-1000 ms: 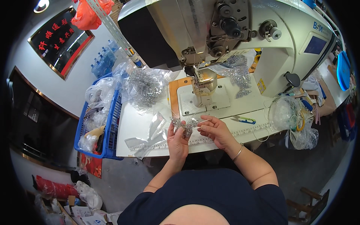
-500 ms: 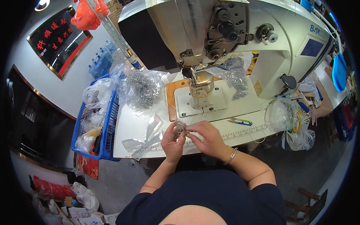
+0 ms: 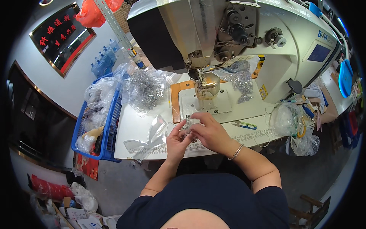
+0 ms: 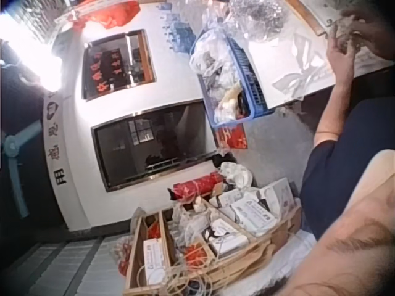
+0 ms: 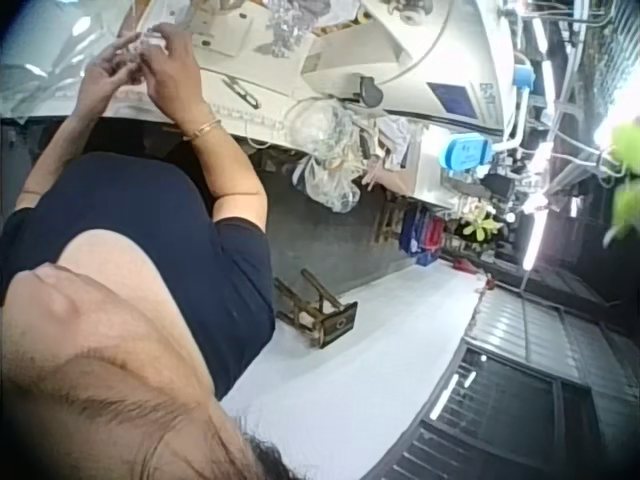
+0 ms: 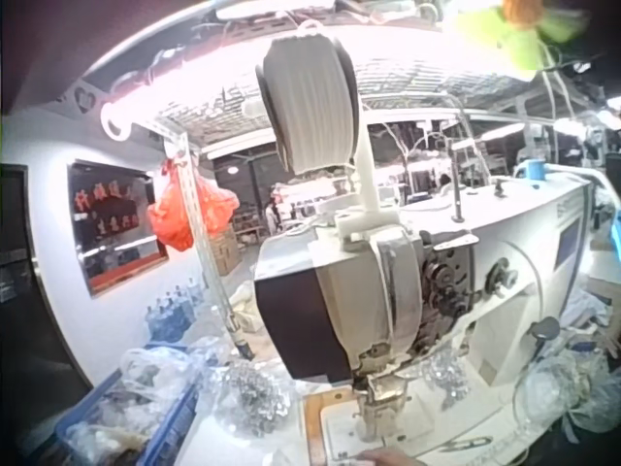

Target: The person is sewing small, silver, star-shaped decorations using a sewing machine. They repeatedly pick up a decoration, place it under the machine's needle, and sew it. The person also handles a plastic bag containing more decorations and uses scissors to trim threads.

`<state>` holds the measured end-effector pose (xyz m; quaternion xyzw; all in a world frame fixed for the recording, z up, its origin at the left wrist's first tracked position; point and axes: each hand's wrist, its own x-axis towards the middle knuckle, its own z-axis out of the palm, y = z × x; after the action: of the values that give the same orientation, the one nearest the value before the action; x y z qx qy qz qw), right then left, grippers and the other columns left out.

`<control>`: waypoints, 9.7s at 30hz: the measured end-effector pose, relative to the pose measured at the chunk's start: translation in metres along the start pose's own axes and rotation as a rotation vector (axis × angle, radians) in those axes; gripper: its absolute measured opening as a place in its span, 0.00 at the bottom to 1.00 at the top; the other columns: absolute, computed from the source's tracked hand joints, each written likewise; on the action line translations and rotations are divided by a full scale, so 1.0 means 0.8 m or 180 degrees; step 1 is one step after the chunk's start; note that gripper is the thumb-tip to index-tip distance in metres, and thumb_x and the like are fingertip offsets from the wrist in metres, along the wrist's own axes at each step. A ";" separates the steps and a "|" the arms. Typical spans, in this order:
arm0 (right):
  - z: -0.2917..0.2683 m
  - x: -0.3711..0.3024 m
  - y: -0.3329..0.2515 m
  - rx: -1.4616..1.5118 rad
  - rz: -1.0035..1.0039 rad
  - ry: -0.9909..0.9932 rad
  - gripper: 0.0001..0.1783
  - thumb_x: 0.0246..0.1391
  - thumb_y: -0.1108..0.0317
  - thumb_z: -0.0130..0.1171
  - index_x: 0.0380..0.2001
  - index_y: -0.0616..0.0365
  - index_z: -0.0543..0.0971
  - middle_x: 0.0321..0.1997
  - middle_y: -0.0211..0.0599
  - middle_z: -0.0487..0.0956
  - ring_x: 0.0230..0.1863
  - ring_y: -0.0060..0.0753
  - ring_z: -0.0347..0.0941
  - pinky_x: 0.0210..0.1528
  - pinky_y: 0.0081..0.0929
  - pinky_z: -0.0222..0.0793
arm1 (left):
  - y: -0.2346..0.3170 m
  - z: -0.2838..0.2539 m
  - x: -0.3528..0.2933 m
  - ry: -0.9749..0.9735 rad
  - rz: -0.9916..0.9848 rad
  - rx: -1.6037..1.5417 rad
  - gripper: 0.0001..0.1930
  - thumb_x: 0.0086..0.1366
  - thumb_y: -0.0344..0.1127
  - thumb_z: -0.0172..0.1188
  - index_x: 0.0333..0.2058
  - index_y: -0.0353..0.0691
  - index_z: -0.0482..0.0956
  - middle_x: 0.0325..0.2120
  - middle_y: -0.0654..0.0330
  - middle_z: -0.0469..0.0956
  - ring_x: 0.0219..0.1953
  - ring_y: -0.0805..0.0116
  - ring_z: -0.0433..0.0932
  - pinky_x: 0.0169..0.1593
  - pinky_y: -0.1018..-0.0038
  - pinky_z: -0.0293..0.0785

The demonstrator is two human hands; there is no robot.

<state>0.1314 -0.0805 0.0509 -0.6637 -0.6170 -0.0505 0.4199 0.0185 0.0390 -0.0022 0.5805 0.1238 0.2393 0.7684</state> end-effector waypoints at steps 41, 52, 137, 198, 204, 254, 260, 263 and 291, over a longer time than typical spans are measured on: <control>0.001 0.025 0.017 -0.0441 -0.1049 -0.0394 0.08 0.38 0.73 0.55 0.27 0.56 0.73 0.32 0.31 0.73 0.38 0.33 0.71 0.37 0.27 0.70 | -0.012 -0.015 -0.002 0.0169 -0.0876 -0.1720 0.11 0.63 0.29 0.51 0.44 0.36 0.72 0.36 0.59 0.77 0.35 0.72 0.78 0.38 0.74 0.79; -0.006 0.022 0.005 -0.0588 -0.1247 -0.0191 0.10 0.37 0.72 0.56 0.29 0.54 0.74 0.34 0.30 0.73 0.40 0.33 0.72 0.40 0.28 0.71 | -0.012 -0.017 -0.012 -0.0154 -0.0245 -0.1565 0.15 0.63 0.25 0.48 0.49 0.30 0.68 0.42 0.54 0.74 0.42 0.66 0.76 0.46 0.70 0.76; -0.093 0.033 0.045 0.2348 0.2258 -0.0445 0.11 0.54 0.68 0.57 0.21 0.63 0.79 0.23 0.29 0.79 0.19 0.15 0.64 0.23 0.16 0.62 | 0.039 0.029 0.095 -0.2243 -0.1296 -0.2070 0.30 0.62 0.38 0.50 0.60 0.34 0.52 0.55 0.51 0.63 0.56 0.58 0.65 0.60 0.63 0.60; -0.106 0.120 0.069 0.0831 0.2017 0.0784 0.13 0.40 0.68 0.65 0.31 0.61 0.78 0.29 0.35 0.80 0.31 0.26 0.75 0.35 0.26 0.69 | 0.133 0.024 0.204 -0.0982 -0.1272 -0.0098 0.13 0.53 0.24 0.58 0.40 0.38 0.75 0.36 0.58 0.77 0.37 0.66 0.77 0.43 0.68 0.74; -0.110 0.119 0.086 0.0851 0.1679 0.0752 0.12 0.41 0.70 0.65 0.30 0.64 0.79 0.26 0.35 0.80 0.25 0.23 0.74 0.27 0.23 0.70 | 0.148 0.032 0.197 -0.1187 -0.1055 0.0027 0.18 0.54 0.22 0.56 0.46 0.38 0.72 0.40 0.57 0.76 0.43 0.65 0.75 0.50 0.65 0.71; -0.106 0.117 0.082 0.1309 0.1766 0.0854 0.10 0.41 0.68 0.64 0.25 0.64 0.78 0.21 0.31 0.78 0.24 0.19 0.70 0.27 0.23 0.66 | 0.144 0.025 0.205 -0.1187 -0.1167 0.0149 0.17 0.54 0.22 0.56 0.45 0.35 0.71 0.39 0.53 0.75 0.41 0.63 0.76 0.46 0.65 0.73; -0.101 -0.004 0.073 0.1984 0.2238 0.0202 0.09 0.47 0.69 0.62 0.31 0.62 0.78 0.27 0.29 0.75 0.32 0.19 0.70 0.36 0.19 0.66 | 0.103 0.011 0.091 -0.1141 -0.0808 -0.0122 0.17 0.54 0.22 0.59 0.44 0.33 0.69 0.35 0.56 0.75 0.38 0.69 0.76 0.43 0.71 0.76; -0.102 -0.096 0.090 -0.0276 0.1495 0.0403 0.13 0.41 0.69 0.64 0.34 0.59 0.78 0.32 0.36 0.76 0.38 0.36 0.71 0.40 0.27 0.68 | 0.064 -0.002 0.057 -0.1082 -0.0512 -0.0633 0.16 0.56 0.19 0.54 0.44 0.35 0.69 0.41 0.52 0.73 0.43 0.62 0.76 0.47 0.63 0.75; 0.000 -0.090 -0.038 -0.0701 0.0506 0.1645 0.11 0.41 0.74 0.65 0.32 0.59 0.78 0.26 0.34 0.73 0.23 0.32 0.71 0.22 0.23 0.67 | 0.013 0.046 -0.061 0.0066 0.0258 -0.0687 0.16 0.55 0.16 0.56 0.43 0.32 0.68 0.39 0.55 0.74 0.41 0.71 0.75 0.44 0.80 0.72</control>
<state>0.0887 -0.1402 0.0235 -0.7166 -0.4265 -0.2515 0.4912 -0.0081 -0.0148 0.0142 0.4964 0.0818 0.2881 0.8148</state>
